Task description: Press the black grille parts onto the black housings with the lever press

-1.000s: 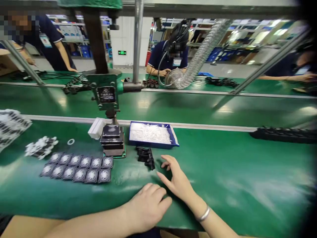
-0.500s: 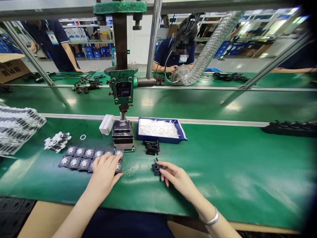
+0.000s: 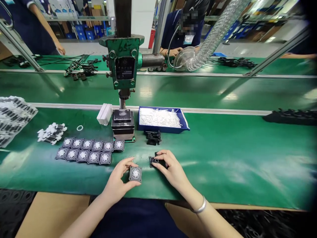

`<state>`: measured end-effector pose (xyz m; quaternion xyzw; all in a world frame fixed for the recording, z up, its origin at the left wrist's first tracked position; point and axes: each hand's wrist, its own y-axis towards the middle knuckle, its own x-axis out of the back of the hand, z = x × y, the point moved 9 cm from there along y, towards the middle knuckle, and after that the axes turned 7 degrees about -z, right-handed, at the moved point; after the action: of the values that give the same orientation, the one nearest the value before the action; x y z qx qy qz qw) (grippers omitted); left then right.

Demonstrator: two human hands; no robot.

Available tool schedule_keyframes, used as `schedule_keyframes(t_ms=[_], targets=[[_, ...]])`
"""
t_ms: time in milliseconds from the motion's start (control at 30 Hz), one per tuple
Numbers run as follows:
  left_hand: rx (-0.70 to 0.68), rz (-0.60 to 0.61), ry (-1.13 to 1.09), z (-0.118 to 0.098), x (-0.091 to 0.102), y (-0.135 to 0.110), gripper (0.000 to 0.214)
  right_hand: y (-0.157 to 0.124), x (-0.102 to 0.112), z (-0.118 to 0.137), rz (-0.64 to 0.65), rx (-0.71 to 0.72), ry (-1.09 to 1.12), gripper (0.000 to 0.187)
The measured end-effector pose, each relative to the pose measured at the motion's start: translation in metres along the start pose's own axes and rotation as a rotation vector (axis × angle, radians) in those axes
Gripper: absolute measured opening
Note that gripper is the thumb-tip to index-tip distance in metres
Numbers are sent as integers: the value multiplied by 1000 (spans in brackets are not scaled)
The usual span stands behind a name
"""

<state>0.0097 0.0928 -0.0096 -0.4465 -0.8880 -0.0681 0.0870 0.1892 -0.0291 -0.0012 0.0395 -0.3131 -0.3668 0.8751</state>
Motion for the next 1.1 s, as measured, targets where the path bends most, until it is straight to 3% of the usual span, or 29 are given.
schedule_keyframes(t_ms=[167, 267, 367, 700, 933, 1100], targets=[[46, 3, -24, 3, -5, -2, 71, 9, 10, 44, 24, 60, 42, 18], [31, -11, -21, 2, -5, -3, 70, 5, -3, 87, 121, 198, 128, 11], [-6, -15, -23, 1, -5, -4, 67, -1, -19, 113, 185, 312, 178, 10], [-20, -17, 68, 1, -4, -3, 60, -4, -29, 118, 206, 413, 102, 14], [-39, -13, 73, -2, -3, -3, 64, -9, -39, 105, 239, 286, 105, 11], [-68, 33, 92, -10, -2, -2, 57, -12, -42, 104, 227, 281, 144, 11]])
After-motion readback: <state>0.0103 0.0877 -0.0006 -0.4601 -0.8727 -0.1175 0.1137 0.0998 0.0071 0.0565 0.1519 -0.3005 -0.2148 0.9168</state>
